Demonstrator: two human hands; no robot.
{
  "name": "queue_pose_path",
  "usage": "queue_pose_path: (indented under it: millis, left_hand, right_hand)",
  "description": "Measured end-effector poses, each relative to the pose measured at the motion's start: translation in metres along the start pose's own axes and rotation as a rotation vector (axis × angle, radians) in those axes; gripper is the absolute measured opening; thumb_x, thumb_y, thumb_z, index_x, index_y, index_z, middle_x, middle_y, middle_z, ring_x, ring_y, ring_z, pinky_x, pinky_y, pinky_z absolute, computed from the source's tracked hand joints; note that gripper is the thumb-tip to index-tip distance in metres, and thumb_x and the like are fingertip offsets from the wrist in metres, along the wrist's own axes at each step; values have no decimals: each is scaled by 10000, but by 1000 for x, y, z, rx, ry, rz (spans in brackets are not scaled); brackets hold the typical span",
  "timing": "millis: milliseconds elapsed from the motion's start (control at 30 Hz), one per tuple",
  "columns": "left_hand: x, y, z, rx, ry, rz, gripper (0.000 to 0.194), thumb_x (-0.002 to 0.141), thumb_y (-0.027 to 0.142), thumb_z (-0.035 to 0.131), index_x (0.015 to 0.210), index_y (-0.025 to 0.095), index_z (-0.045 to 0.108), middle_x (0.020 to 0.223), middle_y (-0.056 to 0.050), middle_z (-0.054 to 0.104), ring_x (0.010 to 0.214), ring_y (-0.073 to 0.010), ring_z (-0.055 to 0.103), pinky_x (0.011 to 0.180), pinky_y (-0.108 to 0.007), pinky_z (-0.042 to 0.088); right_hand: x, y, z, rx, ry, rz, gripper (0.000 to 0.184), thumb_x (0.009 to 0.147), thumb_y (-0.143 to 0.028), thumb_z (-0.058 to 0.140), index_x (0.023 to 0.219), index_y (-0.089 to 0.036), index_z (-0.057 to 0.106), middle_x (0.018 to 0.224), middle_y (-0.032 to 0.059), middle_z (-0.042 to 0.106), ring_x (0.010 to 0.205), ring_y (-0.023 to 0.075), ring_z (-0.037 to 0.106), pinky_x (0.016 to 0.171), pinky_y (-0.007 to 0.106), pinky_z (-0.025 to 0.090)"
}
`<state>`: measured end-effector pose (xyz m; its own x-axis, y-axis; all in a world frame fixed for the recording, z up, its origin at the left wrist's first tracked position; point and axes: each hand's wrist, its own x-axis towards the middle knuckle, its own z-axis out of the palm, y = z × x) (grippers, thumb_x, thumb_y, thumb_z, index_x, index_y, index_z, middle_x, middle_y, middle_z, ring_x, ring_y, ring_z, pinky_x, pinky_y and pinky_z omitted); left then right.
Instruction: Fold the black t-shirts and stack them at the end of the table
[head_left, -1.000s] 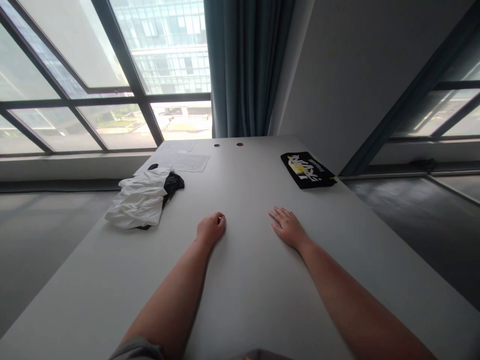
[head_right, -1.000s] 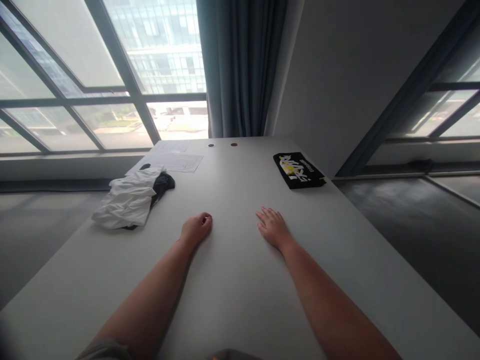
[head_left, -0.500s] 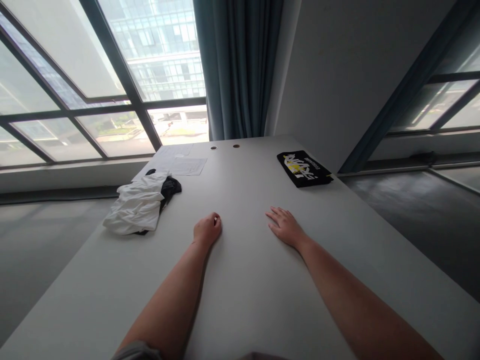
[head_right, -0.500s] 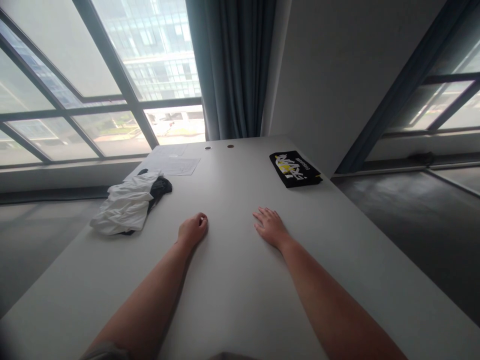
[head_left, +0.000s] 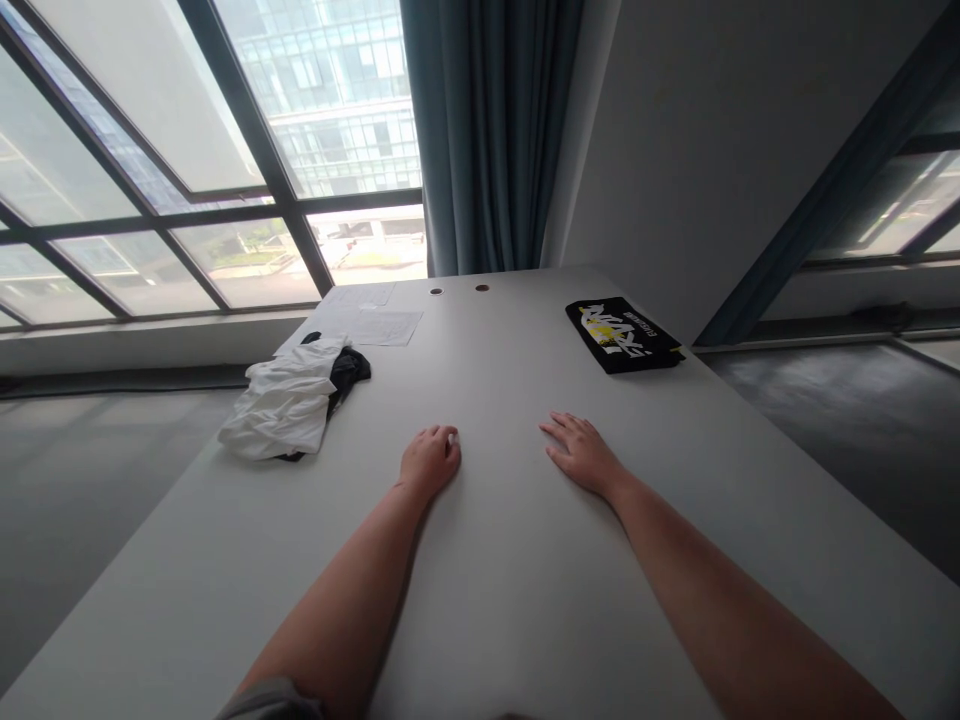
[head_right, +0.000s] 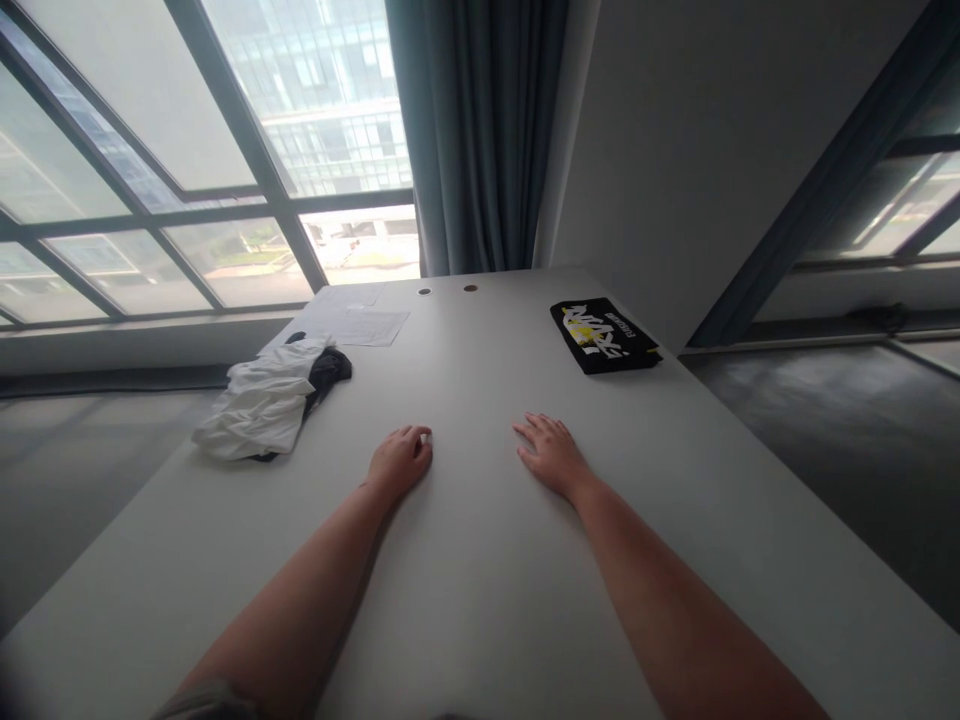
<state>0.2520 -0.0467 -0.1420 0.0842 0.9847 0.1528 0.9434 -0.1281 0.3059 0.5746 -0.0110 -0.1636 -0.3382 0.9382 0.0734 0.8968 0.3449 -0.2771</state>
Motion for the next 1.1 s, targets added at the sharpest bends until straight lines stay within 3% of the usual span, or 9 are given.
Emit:
queue_pose_path:
  millis: [233, 600, 767, 967, 1100]
  left_hand:
    - [-2, 2, -2, -1, -72, 24, 371, 969, 298, 553, 1322, 267, 664, 1213, -72, 694, 1177, -245, 608, 1077, -335, 442]
    - [0, 6, -1, 64, -49, -28, 403, 971, 339, 534, 1346, 255, 654, 1346, -97, 630, 1236, -266, 560, 1106, -365, 411]
    - [7, 4, 3, 95, -27, -147, 502, 981, 377, 500, 1466, 267, 562, 1571, -86, 505, 1446, -281, 426, 1218, -441, 301]
    - [22, 1, 12, 115, -107, -145, 598, 1020, 391, 386, 1591, 217, 421, 1707, -90, 313, 1573, -256, 262, 1293, -477, 153]
    - [29, 13, 16, 144, -142, -141, 638, 1029, 427, 358, 1626, 203, 371, 1727, -116, 246, 1597, -300, 200, 1289, -539, 126]
  right_hand:
    - [1, 0, 0, -2, 10, -4, 534, 962, -364, 496, 1465, -227, 613, 1613, 114, 472, 1500, 297, 396, 1251, 503, 242]
    - [0, 1, 0, 10, 8, -21, 532, 963, -346, 513, 1469, -212, 605, 1604, 126, 474, 1490, 282, 389, 1242, 483, 242]
    - [0, 1, 0, 20, 14, -13, 528, 960, -343, 513, 1463, -217, 612, 1610, 117, 469, 1492, 292, 387, 1248, 495, 228]
    - [3, -3, 0, -7, 40, -21, 520, 954, -348, 519, 1446, -219, 625, 1569, 124, 509, 1450, 280, 435, 1229, 462, 263]
    - [5, -11, 1, -24, 62, 9, 500, 957, -339, 514, 1430, -227, 633, 1564, 120, 515, 1435, 276, 448, 1228, 468, 252]
